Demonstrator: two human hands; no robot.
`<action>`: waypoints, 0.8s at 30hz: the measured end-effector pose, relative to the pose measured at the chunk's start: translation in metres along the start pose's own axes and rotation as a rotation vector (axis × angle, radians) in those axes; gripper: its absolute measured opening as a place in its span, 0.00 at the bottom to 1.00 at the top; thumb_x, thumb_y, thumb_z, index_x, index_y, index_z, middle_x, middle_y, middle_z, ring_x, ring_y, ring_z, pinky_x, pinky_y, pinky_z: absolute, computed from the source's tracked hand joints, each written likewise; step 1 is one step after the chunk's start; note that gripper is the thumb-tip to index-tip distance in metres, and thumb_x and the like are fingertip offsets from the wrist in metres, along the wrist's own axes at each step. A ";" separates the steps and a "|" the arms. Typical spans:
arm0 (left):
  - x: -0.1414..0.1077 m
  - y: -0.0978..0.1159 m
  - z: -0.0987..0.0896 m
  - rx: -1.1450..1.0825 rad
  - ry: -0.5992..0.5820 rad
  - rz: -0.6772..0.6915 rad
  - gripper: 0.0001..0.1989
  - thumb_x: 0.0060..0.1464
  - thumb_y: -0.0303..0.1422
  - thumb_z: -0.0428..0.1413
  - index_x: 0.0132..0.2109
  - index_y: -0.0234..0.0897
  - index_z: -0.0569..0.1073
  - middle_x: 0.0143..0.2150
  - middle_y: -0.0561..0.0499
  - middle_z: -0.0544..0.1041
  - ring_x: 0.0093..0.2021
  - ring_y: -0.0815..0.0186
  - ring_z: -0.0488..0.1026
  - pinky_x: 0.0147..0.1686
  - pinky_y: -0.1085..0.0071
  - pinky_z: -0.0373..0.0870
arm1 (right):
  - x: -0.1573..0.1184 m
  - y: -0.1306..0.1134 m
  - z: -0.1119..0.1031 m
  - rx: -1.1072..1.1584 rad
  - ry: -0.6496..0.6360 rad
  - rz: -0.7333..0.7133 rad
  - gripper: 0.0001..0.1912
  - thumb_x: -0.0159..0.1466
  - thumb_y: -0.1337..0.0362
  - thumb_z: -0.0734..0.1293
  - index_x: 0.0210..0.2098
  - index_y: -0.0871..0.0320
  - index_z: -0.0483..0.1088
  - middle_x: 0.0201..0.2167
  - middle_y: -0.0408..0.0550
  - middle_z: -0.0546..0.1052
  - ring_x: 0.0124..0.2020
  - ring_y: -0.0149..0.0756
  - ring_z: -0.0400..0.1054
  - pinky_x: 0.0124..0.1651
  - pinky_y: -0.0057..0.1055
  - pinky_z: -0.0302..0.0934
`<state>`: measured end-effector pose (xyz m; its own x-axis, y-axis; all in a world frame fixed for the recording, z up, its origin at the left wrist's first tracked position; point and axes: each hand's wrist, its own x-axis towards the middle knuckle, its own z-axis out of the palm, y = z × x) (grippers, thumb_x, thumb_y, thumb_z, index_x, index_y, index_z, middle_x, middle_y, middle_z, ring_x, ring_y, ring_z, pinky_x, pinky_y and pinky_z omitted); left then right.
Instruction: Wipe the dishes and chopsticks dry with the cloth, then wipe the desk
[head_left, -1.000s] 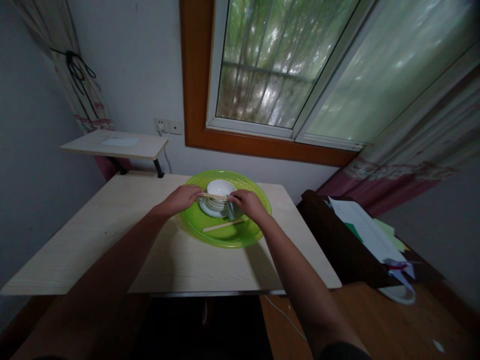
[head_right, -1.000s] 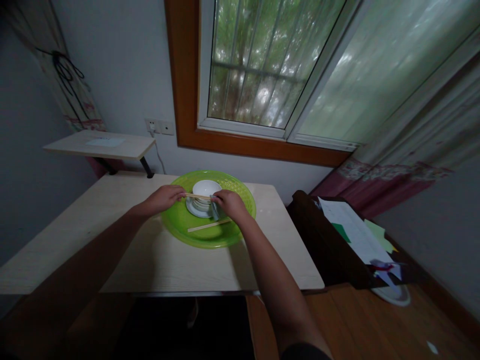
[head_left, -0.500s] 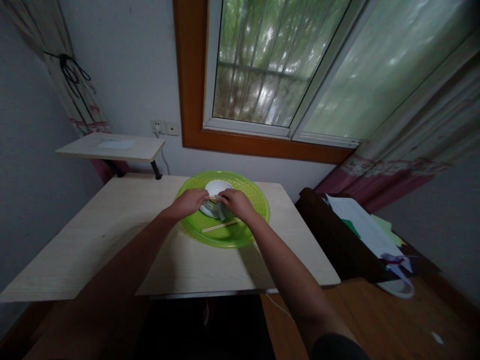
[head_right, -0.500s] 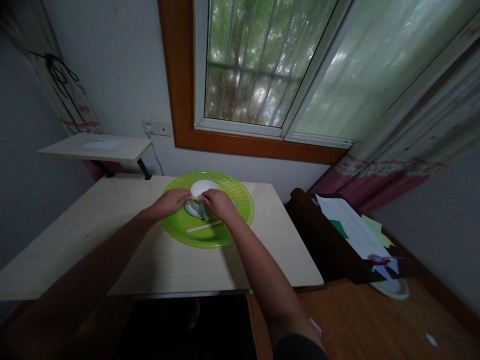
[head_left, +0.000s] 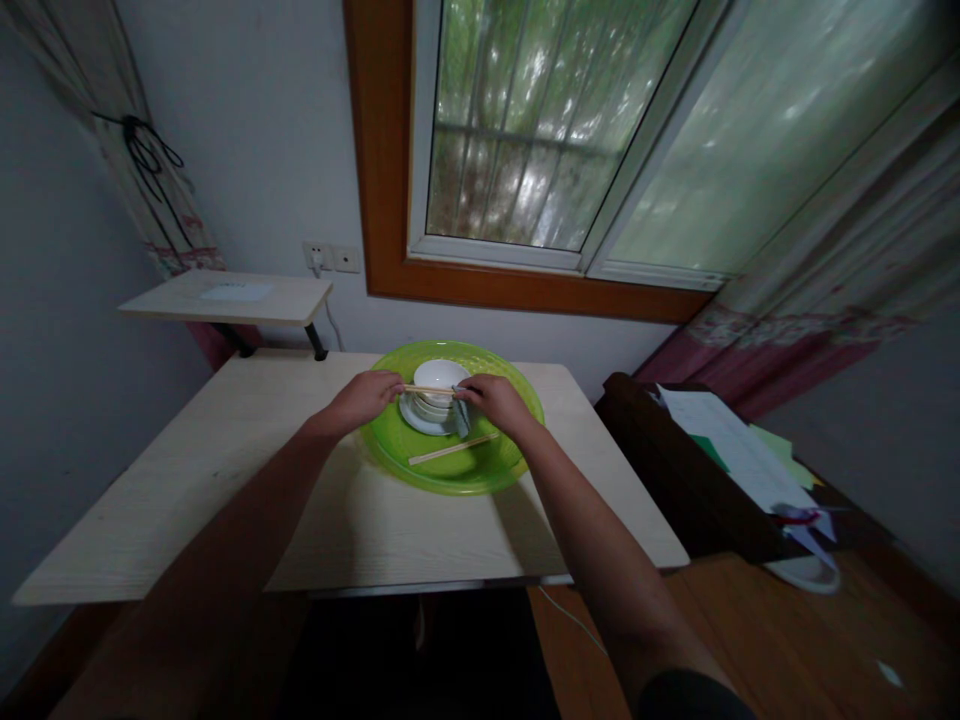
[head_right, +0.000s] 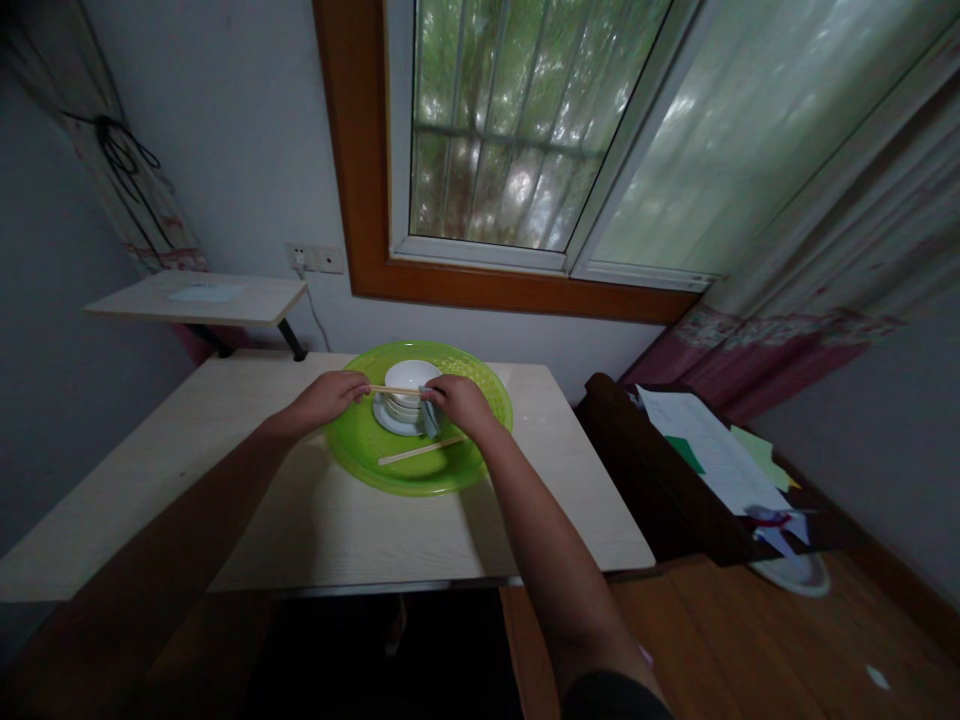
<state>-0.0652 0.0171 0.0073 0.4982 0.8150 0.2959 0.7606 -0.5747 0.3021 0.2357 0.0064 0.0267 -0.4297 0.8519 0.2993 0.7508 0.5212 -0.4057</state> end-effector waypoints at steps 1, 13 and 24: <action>0.000 0.001 0.001 0.000 0.006 -0.001 0.15 0.69 0.35 0.49 0.37 0.37 0.77 0.37 0.45 0.80 0.40 0.57 0.76 0.43 0.65 0.69 | 0.000 0.000 0.000 -0.009 0.002 -0.004 0.07 0.71 0.65 0.72 0.46 0.57 0.83 0.45 0.52 0.84 0.47 0.41 0.78 0.51 0.31 0.65; 0.011 0.029 0.019 -0.096 -0.002 0.050 0.14 0.68 0.34 0.49 0.42 0.37 0.79 0.39 0.44 0.81 0.42 0.57 0.76 0.46 0.62 0.70 | 0.013 -0.032 0.018 -0.029 -0.020 -0.112 0.08 0.72 0.64 0.71 0.47 0.57 0.83 0.45 0.52 0.84 0.47 0.40 0.77 0.51 0.29 0.64; -0.005 0.002 0.005 -0.042 -0.022 0.026 0.16 0.69 0.37 0.48 0.39 0.40 0.78 0.36 0.47 0.80 0.40 0.58 0.75 0.44 0.66 0.69 | -0.006 -0.001 0.004 0.017 -0.039 -0.021 0.07 0.71 0.64 0.71 0.46 0.56 0.83 0.44 0.51 0.84 0.45 0.40 0.78 0.49 0.29 0.65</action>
<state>-0.0638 0.0118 0.0017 0.5271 0.8009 0.2843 0.7293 -0.5980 0.3325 0.2354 0.0014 0.0214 -0.4646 0.8420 0.2741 0.7328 0.5393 -0.4148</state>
